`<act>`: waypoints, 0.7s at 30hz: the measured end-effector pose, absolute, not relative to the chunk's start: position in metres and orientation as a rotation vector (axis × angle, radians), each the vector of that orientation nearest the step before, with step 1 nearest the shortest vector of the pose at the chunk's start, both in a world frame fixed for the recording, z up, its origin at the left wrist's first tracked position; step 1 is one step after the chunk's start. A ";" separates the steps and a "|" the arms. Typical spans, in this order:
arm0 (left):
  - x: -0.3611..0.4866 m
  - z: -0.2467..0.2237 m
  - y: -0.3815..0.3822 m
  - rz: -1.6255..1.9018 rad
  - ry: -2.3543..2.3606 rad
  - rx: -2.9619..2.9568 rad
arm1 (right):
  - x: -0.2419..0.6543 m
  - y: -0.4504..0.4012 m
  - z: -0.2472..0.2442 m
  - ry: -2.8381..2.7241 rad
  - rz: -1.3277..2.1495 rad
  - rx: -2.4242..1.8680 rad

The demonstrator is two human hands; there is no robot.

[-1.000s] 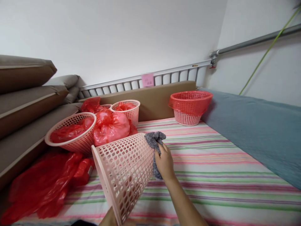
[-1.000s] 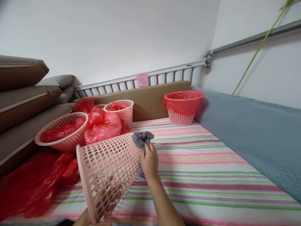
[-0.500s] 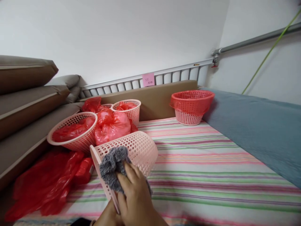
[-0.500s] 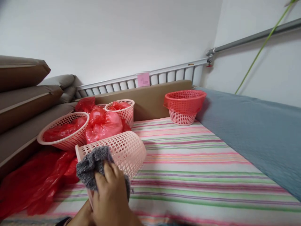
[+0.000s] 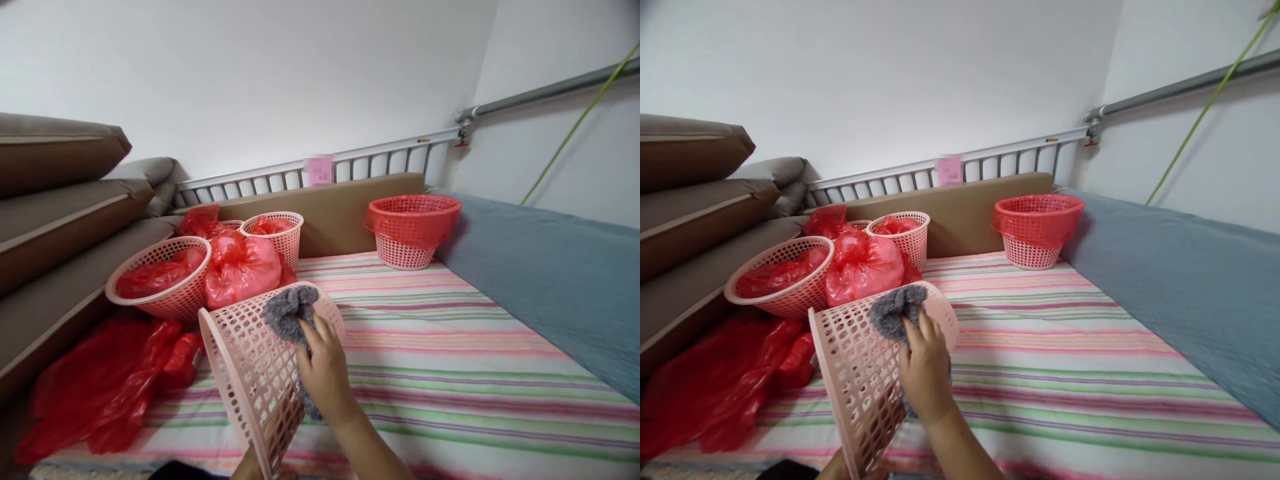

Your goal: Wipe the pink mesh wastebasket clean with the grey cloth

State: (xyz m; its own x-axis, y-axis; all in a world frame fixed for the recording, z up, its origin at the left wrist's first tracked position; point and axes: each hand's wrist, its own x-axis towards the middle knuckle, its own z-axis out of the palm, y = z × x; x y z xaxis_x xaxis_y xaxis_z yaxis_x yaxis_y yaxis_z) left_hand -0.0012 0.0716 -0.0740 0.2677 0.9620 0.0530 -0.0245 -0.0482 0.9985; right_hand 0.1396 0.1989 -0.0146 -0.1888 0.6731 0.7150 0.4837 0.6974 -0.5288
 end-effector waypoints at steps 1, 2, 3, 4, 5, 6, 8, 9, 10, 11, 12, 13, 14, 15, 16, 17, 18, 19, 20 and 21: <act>-0.001 -0.076 0.070 1.032 0.960 1.364 | 0.144 0.211 -0.020 -1.808 0.195 -0.941; 0.000 -0.076 0.068 1.017 0.955 1.372 | 0.149 0.222 -0.026 -1.771 0.173 -0.974; 0.002 -0.074 0.067 1.010 0.953 1.366 | 0.154 0.232 -0.031 -1.731 0.157 -1.005; 0.004 -0.071 0.066 1.012 0.947 1.343 | 0.158 0.241 -0.037 -1.690 0.148 -1.033; 0.007 -0.067 0.065 1.019 0.946 1.316 | 0.162 0.248 -0.042 -1.653 0.147 -1.054; 0.010 -0.061 0.065 1.028 0.944 1.295 | 0.166 0.254 -0.046 -1.622 0.152 -1.066; 0.017 -0.048 0.068 1.051 0.937 1.262 | 0.170 0.259 -0.052 -1.579 0.170 -1.073; 0.020 -0.040 0.070 1.068 0.941 1.242 | 0.171 0.260 -0.053 -1.569 0.182 -1.073; 0.022 -0.032 0.072 1.087 0.953 1.225 | 0.171 0.261 -0.054 -1.564 0.195 -1.074; 0.024 -0.025 0.074 1.102 0.975 1.210 | 0.171 0.261 -0.054 -1.564 0.205 -1.075; 0.025 -0.020 0.075 1.110 1.013 1.202 | 0.171 0.261 -0.053 -1.567 0.211 -1.075; 0.025 -0.016 0.076 1.110 1.059 1.198 | 0.170 0.261 -0.053 -1.573 0.214 -1.074; 0.024 -0.014 0.076 1.098 1.100 1.202 | 0.170 0.261 -0.053 -1.579 0.214 -1.074; 0.023 -0.015 0.075 1.078 1.128 1.210 | 0.171 0.262 -0.053 -1.580 0.210 -1.078; 0.021 -0.017 0.074 1.051 1.140 1.220 | 0.172 0.262 -0.052 -1.580 0.205 -1.087; 0.019 -0.020 0.073 1.027 1.137 1.232 | 0.173 0.263 -0.052 -1.579 0.203 -1.103; 0.017 -0.024 0.072 1.007 1.125 1.247 | 0.174 0.263 -0.051 -1.579 0.202 -1.126; 0.016 -0.028 0.072 0.995 1.109 1.263 | 0.175 0.262 -0.049 -1.584 0.198 -1.148; 0.015 -0.031 0.071 0.990 1.095 1.277 | 0.175 0.259 -0.046 -1.597 0.188 -1.160; 0.015 -0.033 0.071 0.993 1.076 1.290 | 0.174 0.255 -0.043 -1.618 0.175 -1.160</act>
